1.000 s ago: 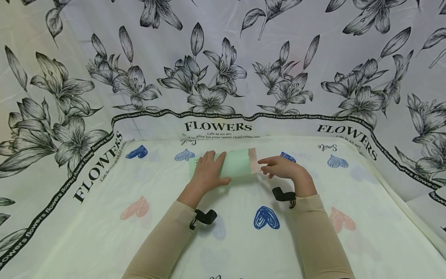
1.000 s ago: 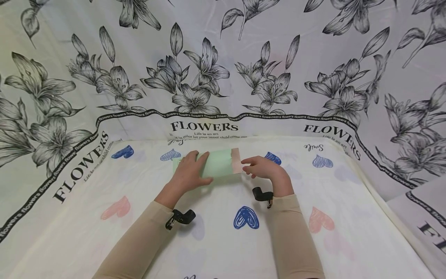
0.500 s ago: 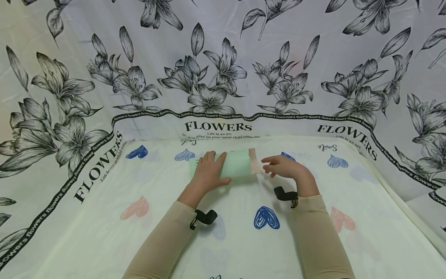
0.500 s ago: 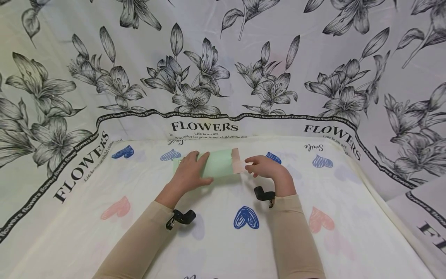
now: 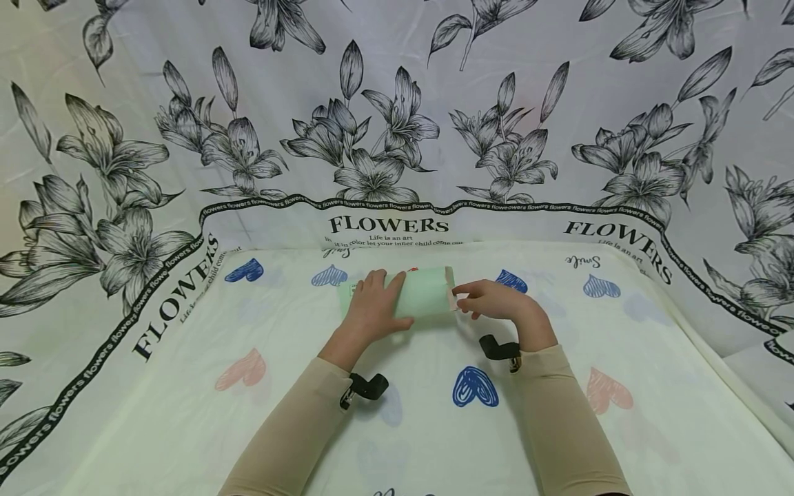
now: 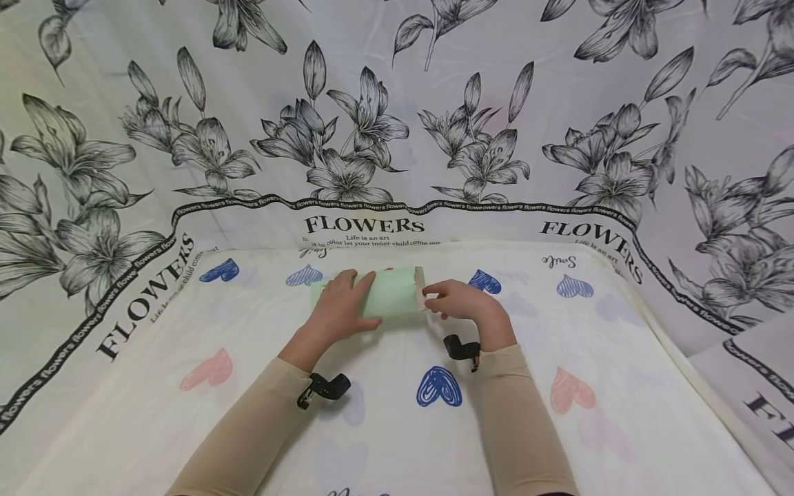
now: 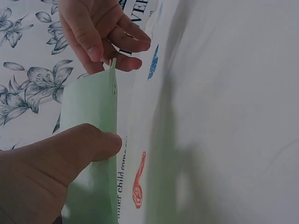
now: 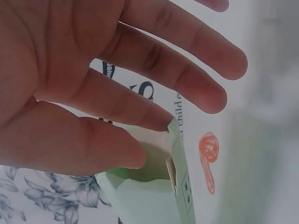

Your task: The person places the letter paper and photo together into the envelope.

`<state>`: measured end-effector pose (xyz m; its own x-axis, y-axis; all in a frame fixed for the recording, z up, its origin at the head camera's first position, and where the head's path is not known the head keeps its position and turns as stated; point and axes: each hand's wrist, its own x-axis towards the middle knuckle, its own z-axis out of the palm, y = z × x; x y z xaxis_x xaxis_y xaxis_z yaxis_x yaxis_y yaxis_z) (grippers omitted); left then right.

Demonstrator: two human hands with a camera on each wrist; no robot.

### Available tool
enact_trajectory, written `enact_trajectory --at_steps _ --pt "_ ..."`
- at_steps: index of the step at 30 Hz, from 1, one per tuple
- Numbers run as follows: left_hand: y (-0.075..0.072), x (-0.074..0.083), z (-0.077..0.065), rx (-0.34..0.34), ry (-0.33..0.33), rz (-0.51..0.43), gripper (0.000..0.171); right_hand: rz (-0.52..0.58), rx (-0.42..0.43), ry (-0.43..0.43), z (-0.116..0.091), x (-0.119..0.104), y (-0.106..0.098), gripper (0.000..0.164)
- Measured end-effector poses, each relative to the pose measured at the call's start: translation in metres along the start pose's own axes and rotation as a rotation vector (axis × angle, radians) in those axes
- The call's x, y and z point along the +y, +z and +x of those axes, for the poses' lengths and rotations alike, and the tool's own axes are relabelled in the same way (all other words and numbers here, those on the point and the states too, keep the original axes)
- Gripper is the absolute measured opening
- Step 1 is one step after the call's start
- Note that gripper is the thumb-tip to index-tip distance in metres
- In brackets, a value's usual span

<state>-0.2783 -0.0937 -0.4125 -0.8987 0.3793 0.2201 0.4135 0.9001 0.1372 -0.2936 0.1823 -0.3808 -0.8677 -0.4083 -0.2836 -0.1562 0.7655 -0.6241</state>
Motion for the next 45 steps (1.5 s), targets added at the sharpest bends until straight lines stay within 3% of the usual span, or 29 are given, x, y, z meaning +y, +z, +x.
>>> enact_trajectory --at_steps 9,24,39,45 --pt "0.000 -0.001 0.001 -0.017 -0.017 -0.001 0.097 0.018 0.004 0.001 -0.006 0.004 -0.005 0.055" --pt "-0.002 0.001 0.000 -0.002 0.006 -0.020 0.095 -0.006 -0.017 -0.009 -0.004 -0.008 0.003 0.054" --pt "-0.003 0.000 0.000 0.017 0.011 -0.031 0.095 0.011 0.009 0.030 -0.008 -0.001 -0.004 0.055" --pt "-0.004 0.001 0.000 0.025 0.031 -0.036 0.094 0.006 -0.019 0.018 -0.005 -0.005 0.002 0.059"
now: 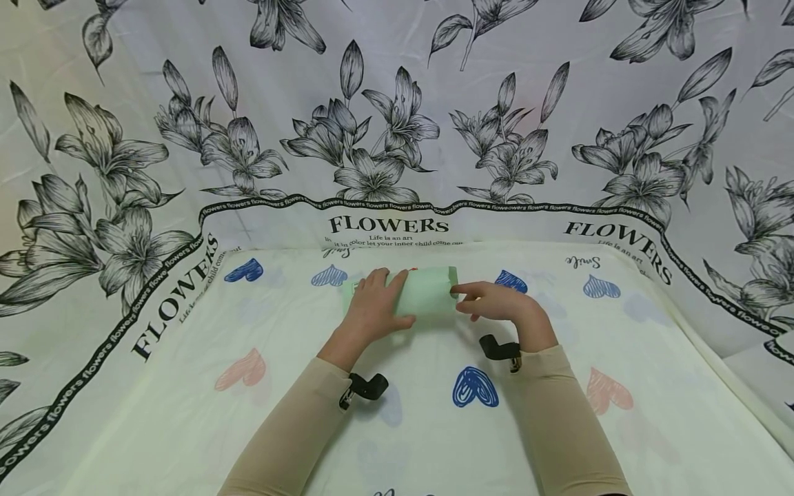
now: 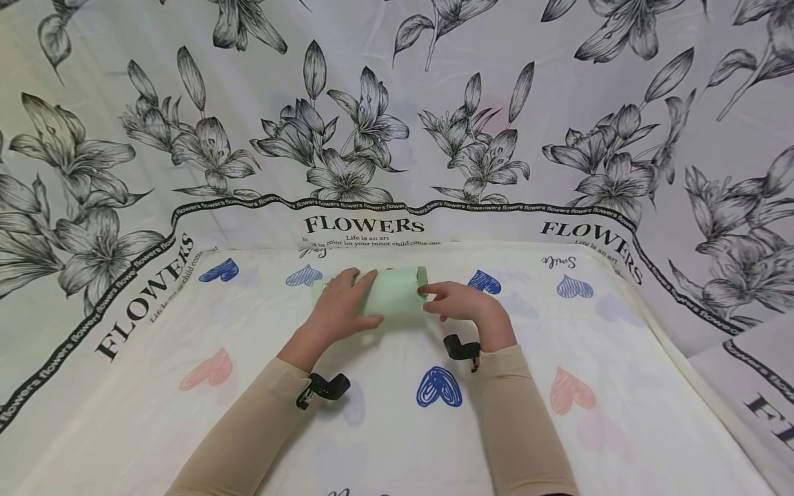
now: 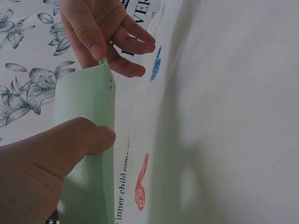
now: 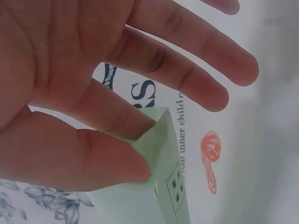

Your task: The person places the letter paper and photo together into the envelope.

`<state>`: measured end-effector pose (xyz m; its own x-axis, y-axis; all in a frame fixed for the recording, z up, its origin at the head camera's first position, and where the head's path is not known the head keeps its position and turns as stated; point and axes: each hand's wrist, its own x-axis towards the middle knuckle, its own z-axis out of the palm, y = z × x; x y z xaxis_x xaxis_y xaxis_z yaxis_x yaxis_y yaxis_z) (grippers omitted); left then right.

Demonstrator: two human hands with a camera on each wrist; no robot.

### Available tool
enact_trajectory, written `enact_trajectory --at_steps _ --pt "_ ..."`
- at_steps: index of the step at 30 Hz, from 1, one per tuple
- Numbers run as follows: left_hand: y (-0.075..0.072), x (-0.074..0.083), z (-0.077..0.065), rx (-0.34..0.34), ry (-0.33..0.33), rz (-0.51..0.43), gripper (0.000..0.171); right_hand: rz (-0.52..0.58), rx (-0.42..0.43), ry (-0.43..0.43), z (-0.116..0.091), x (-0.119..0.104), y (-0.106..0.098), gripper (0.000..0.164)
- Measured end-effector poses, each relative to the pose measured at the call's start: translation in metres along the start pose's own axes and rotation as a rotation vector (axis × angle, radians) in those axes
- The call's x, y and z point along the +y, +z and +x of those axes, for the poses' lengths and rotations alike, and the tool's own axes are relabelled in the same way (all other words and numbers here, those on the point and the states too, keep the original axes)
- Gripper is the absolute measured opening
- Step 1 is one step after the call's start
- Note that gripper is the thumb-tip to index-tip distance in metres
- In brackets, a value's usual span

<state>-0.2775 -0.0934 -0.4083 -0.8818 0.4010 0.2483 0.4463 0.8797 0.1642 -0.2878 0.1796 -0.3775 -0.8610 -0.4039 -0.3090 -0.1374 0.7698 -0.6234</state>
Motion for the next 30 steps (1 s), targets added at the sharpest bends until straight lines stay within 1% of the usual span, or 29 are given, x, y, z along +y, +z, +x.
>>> enact_trajectory --at_steps 6,16,24,30 --pt "0.0014 -0.0006 0.0008 -0.011 -0.015 0.003 0.095 0.002 -0.018 0.003 0.0004 -0.0026 0.0022 0.064" --pt "0.0011 -0.0009 0.0000 -0.018 -0.020 -0.005 0.095 0.003 -0.016 -0.019 -0.0026 0.0036 -0.0020 0.061" --pt "0.0014 0.0009 0.0011 -0.004 0.009 -0.035 0.093 0.018 -0.035 -0.018 -0.0003 0.0001 0.0021 0.068" --pt "0.0015 0.0016 0.0011 -0.001 0.014 -0.030 0.093 0.026 -0.036 -0.010 -0.0013 -0.0005 0.0023 0.070"
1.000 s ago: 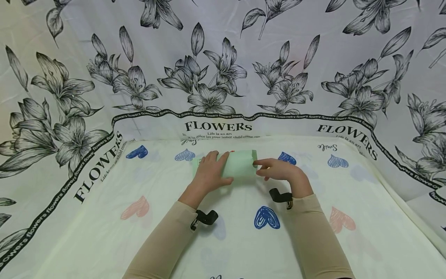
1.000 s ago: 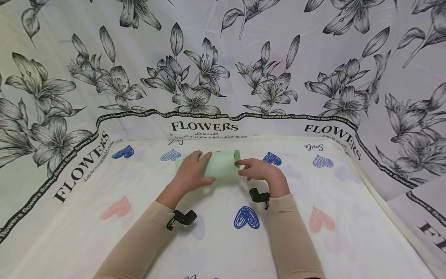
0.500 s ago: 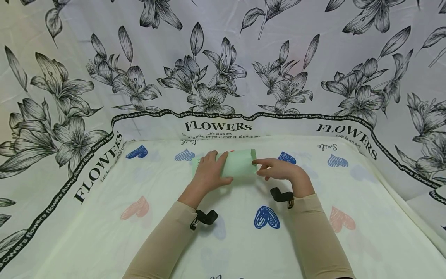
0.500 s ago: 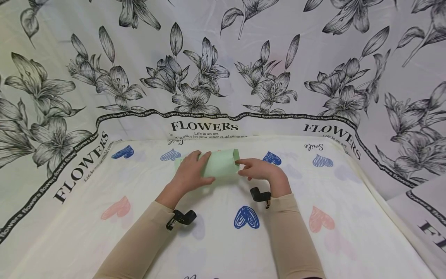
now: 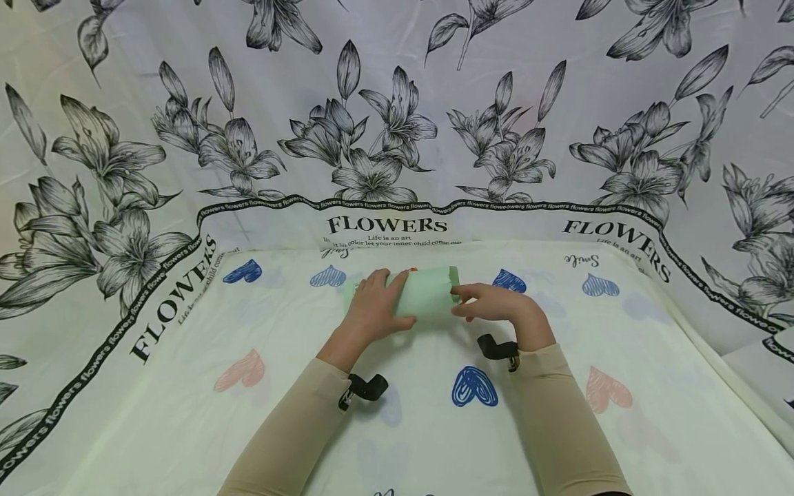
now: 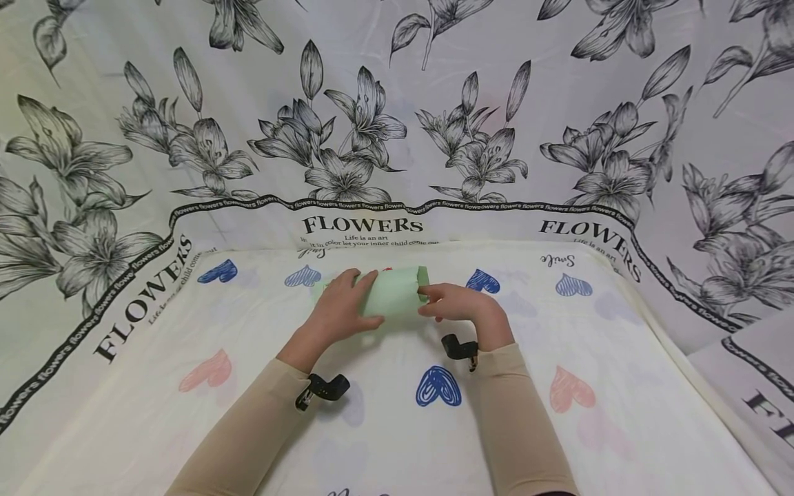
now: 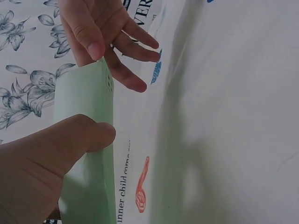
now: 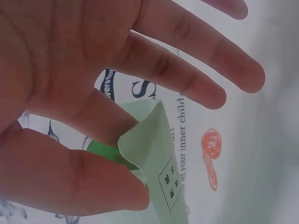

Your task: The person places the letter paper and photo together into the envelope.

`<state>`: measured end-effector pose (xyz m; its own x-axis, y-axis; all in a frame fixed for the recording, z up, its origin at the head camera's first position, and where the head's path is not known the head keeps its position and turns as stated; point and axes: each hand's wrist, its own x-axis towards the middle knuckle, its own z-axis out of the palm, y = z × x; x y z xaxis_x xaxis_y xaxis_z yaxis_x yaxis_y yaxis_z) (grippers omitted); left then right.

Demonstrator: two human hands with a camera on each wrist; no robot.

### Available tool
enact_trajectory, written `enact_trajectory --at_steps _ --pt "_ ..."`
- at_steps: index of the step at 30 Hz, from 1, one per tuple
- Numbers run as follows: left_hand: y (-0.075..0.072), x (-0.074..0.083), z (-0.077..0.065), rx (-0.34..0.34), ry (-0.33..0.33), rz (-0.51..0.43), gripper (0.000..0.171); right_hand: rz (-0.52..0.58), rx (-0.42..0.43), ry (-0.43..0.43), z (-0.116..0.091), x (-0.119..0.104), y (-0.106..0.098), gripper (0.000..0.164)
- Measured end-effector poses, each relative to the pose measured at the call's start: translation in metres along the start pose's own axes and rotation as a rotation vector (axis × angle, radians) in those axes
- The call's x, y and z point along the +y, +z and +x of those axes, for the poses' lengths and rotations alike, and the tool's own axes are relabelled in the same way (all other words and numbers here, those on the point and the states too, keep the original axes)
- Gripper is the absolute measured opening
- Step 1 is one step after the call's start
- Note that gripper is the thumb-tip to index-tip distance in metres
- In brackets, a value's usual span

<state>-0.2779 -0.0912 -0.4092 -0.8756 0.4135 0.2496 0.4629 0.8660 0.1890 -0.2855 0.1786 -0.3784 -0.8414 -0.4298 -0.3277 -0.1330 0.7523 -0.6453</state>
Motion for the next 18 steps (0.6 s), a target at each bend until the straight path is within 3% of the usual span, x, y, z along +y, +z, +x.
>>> enact_trajectory --at_steps 9,18 --pt "0.0004 -0.0002 -0.0012 0.020 -0.003 0.005 0.092 -0.003 0.021 0.021 -0.0046 0.0010 -0.0032 0.064" --pt "0.0008 -0.0004 0.0003 0.011 0.021 -0.028 0.092 -0.043 0.001 0.016 -0.0008 -0.0006 0.0003 0.072"
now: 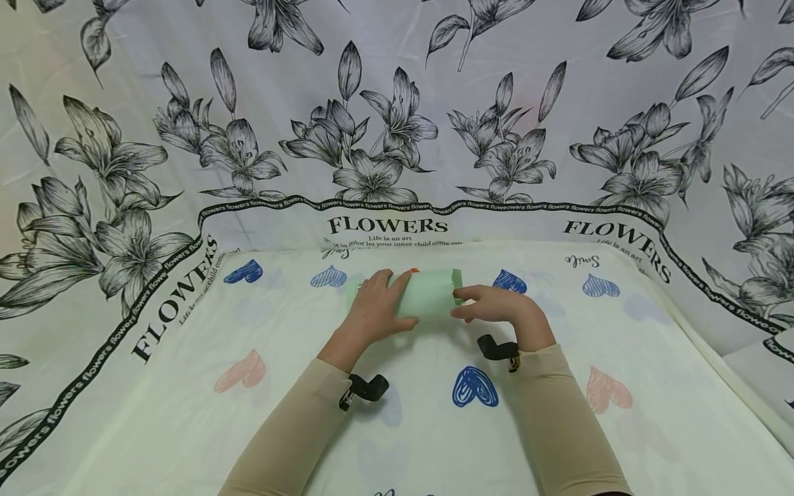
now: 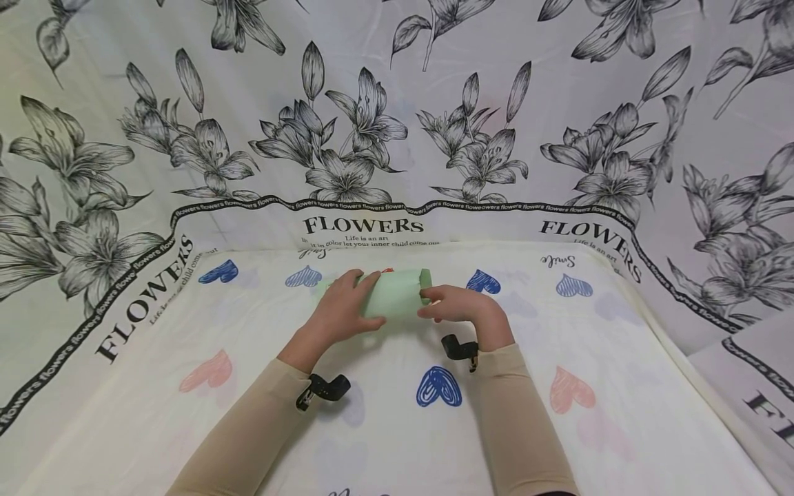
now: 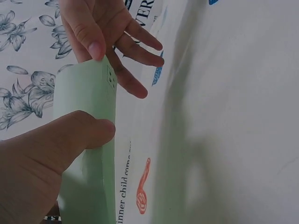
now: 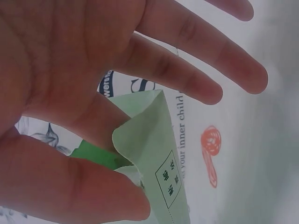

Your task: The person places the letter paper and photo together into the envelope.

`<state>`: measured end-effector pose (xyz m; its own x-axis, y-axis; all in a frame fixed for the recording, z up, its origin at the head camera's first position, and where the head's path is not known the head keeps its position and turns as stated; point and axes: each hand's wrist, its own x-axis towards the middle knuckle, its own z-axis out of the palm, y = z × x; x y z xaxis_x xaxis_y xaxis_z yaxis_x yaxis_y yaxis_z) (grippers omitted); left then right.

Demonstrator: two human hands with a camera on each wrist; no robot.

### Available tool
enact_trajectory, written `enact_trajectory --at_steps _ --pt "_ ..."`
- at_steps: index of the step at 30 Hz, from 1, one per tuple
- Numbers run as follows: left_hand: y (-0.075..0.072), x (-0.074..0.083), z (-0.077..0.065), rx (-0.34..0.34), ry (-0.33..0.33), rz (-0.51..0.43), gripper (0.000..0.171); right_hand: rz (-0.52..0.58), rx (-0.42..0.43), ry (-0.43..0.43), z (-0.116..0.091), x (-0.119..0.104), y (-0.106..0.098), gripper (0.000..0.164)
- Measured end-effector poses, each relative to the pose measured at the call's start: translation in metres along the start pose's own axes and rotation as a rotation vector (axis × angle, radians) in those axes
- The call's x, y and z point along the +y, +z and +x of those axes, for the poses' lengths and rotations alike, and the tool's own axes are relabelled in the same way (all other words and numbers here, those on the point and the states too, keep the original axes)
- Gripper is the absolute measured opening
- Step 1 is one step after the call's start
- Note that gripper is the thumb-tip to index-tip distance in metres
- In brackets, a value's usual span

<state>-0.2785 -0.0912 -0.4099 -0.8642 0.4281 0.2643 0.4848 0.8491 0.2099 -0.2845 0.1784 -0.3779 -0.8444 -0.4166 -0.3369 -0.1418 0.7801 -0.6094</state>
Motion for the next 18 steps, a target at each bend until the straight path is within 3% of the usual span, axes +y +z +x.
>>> enact_trajectory --at_steps 18 --pt "-0.0009 0.0006 -0.0014 -0.038 -0.028 0.013 0.094 0.024 0.019 0.000 -0.0040 0.0070 -0.0073 0.067"
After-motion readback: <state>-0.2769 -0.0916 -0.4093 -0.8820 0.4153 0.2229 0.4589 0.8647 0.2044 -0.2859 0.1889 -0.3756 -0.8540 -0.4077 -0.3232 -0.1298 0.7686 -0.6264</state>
